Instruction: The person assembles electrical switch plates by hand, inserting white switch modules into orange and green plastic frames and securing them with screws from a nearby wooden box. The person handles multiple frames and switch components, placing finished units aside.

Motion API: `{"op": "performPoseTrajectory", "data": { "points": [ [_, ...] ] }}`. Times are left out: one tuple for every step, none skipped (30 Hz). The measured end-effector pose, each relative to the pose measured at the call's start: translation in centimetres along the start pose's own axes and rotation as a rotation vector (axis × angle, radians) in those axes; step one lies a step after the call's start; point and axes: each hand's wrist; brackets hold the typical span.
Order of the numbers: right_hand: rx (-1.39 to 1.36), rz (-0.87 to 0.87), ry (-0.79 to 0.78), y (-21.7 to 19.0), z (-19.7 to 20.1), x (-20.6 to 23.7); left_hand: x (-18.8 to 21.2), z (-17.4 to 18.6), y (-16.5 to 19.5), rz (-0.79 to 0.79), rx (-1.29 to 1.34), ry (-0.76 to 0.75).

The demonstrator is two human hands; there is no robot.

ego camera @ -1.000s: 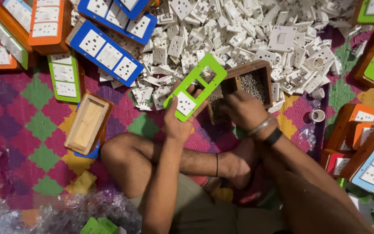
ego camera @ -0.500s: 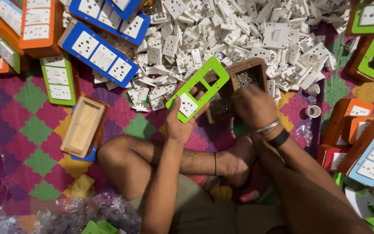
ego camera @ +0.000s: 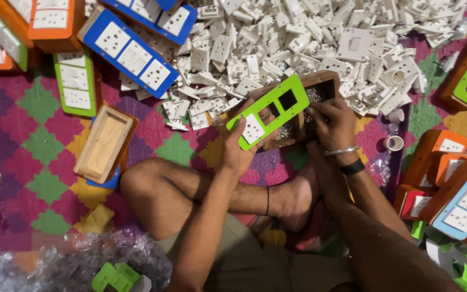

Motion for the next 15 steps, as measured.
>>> {"op": "performPoseTrajectory", "data": {
  "points": [
    [-0.046, -0.033, 0.021, -0.5, 0.1, 0.2, 0.0, 0.1, -0.1, -0.001, 0.015, -0.002],
    [-0.22, -0.158, -0.009, -1.0, 0.2, 0.5, 0.0, 0.1, -0.2, -0.001, 0.021, -0.005],
    [-0.393, -0.282, -0.04, -1.4, 0.5, 0.6, -0.1, 0.1, -0.3, -0.001, 0.027, -0.01],
    [-0.564, -0.408, -0.074, -1.9, 0.6, 0.7, -0.1, 0.1, -0.5, -0.002, 0.033, -0.013],
    [-0.613, -0.371, -0.191, -2.3, 0.5, 0.9, -0.2, -0.1, -0.7, -0.019, 0.029, -0.027],
    [-0.661, -0.336, -0.306, -2.7, 0.3, 1.0, -0.3, -0.2, -1.0, -0.032, 0.025, -0.04],
    [-0.708, -0.3, -0.42, -3.1, -0.2, 1.3, -0.4, -0.4, -1.1, -0.045, 0.021, -0.055],
    [-0.735, -0.32, -0.474, -3.6, -0.8, 1.5, -0.3, -0.5, -1.2, -0.056, -0.004, -0.041],
    [-0.762, -0.337, -0.529, -4.0, -1.6, 1.8, -0.3, -0.7, -1.3, -0.068, -0.029, -0.027],
    [-0.789, -0.354, -0.585, -4.3, -2.2, 2.0, -0.2, -0.9, -1.3, -0.082, -0.056, -0.014],
    [-0.782, -0.378, -0.588, -4.5, -2.6, 2.1, -0.2, -1.1, -1.3, -0.089, -0.063, -0.01],
    [-0.776, -0.405, -0.592, -4.7, -3.0, 2.3, -0.1, -1.2, -1.3, -0.095, -0.07, -0.003],
    [-0.77, -0.429, -0.597, -4.8, -3.4, 2.3, -0.1, -1.3, -1.3, -0.103, -0.078, 0.002],
    [-0.77, -0.423, -0.579, -4.8, -3.6, 2.4, -0.1, -1.4, -1.2, -0.103, -0.077, 0.007],
    [-0.771, -0.42, -0.562, -4.9, -3.8, 2.5, -0.2, -1.4, -1.1, -0.101, -0.075, 0.013]
  ]
}}
Point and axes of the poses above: each hand's wrist, its own x-axis away from the middle knuckle, its own z-axis out of the back of the hand, y = z × x, and after that the axes turned 2 degrees about -x, right-handed
